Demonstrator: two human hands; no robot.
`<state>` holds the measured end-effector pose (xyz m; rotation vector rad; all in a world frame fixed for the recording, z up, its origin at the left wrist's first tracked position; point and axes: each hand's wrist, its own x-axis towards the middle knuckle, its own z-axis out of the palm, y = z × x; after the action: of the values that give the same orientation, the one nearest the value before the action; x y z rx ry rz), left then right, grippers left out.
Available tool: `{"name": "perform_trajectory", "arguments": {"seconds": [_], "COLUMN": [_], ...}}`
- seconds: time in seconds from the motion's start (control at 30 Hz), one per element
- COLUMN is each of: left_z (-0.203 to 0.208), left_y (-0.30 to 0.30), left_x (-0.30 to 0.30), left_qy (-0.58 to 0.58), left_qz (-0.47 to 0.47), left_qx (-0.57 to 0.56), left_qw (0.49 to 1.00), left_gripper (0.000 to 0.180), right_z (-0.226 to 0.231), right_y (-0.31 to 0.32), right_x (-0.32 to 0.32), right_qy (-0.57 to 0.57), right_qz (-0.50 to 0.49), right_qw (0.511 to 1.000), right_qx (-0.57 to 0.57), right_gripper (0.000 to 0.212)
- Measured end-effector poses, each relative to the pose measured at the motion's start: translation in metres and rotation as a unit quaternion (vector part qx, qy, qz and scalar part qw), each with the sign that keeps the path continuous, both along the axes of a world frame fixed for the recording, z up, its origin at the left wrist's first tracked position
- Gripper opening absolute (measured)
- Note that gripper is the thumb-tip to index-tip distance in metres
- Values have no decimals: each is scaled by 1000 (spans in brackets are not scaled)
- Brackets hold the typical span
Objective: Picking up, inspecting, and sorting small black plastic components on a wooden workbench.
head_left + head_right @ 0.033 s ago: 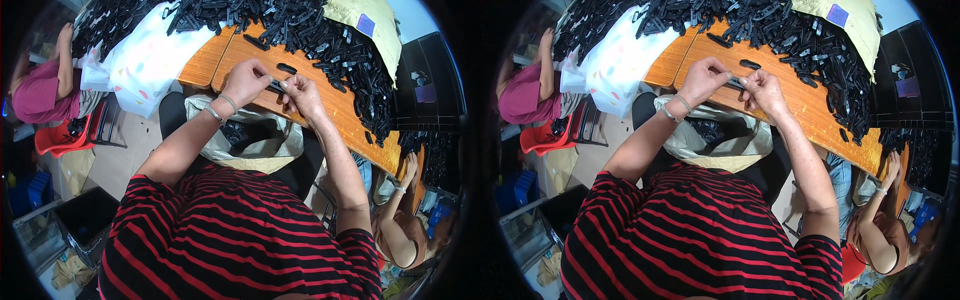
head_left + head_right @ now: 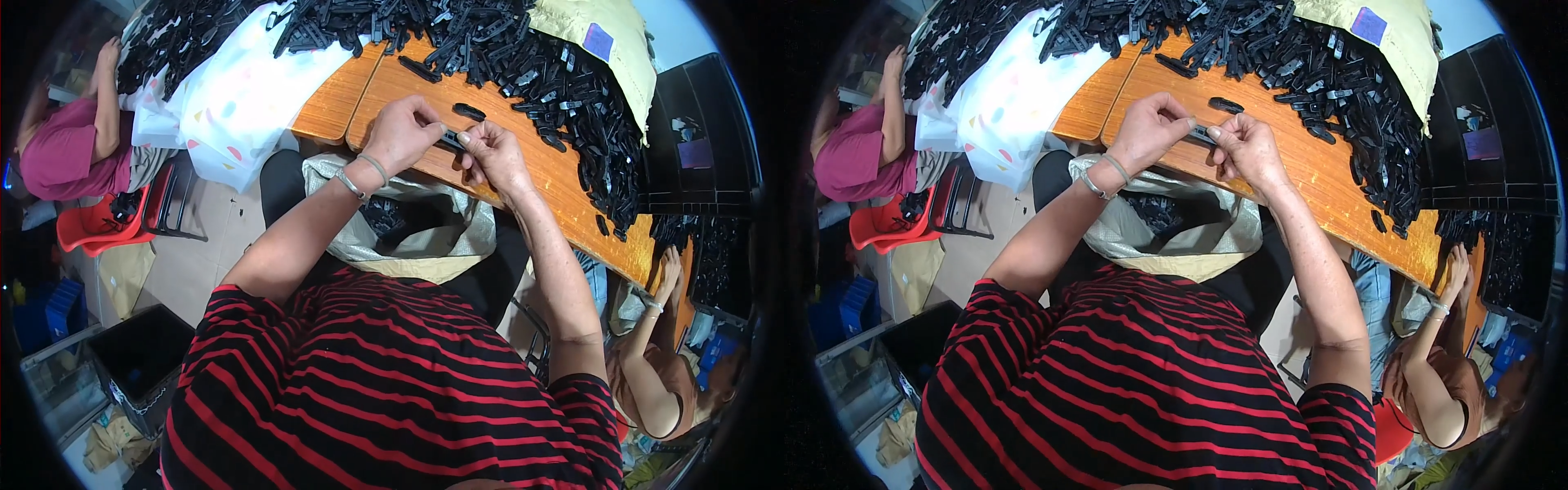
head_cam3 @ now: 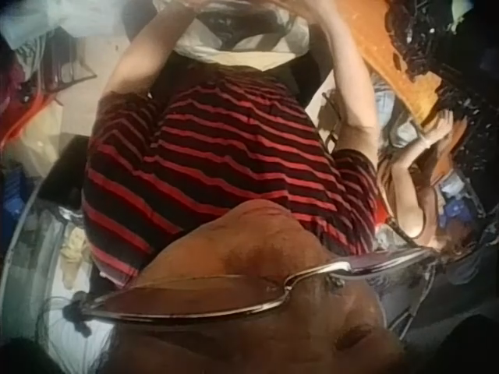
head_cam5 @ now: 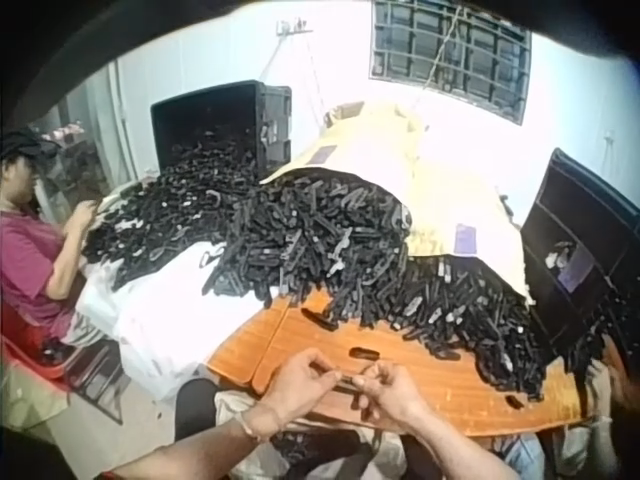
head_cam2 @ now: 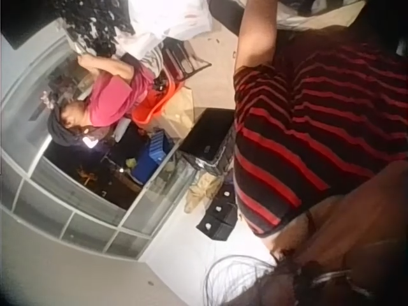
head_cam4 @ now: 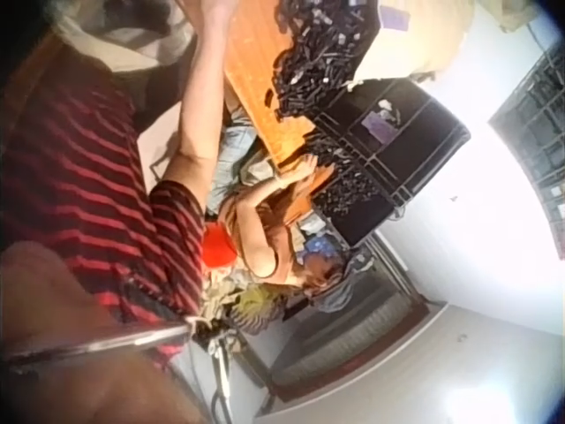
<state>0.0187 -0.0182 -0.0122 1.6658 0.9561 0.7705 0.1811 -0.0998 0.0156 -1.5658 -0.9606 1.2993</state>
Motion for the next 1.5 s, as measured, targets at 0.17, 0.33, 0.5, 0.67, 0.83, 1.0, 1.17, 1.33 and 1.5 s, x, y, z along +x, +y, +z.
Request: {"name": "perform_trajectory", "arguments": {"seconds": [0.17,0.33,0.5,0.67,0.83,1.0,1.17,1.33,1.5], "left_z": [-2,2,8,25,20,33,26,13,16], "left_y": [-2,2,-2,-2,-16,-24,29,68,66], "left_x": [-3,-4,-4,-3,-23,-60,-22,0,-3], "left_qy": [35,79,149,213,233,119,153,198,211], "left_qz": [9,4,-21,-33,-86,-128,44,40,14], "left_qx": [-13,28,59,40,75,70,382,421,433], "left_qw": [999,996,987,976,966,982,911,885,876], "left_gripper": [17,18,18,13,13,11,23,27,19], "right_z": [-3,7,4,5,-10,19,14,-8,-2], "right_y": [1,5,5,8,-15,-38,3,20,7], "right_x": [-2,-7,-10,-4,-13,-22,8,8,-12], "right_qy": [-25,-69,-170,-253,-289,-330,-487,-537,-521], "right_qz": [-2,17,47,50,108,171,14,13,53], "right_qw": [1000,997,984,966,951,927,855,823,834], "right_qx": [-16,-30,-12,-7,8,43,179,187,173], "right_gripper": [18,21,22,23,23,26,19,20,24]}}
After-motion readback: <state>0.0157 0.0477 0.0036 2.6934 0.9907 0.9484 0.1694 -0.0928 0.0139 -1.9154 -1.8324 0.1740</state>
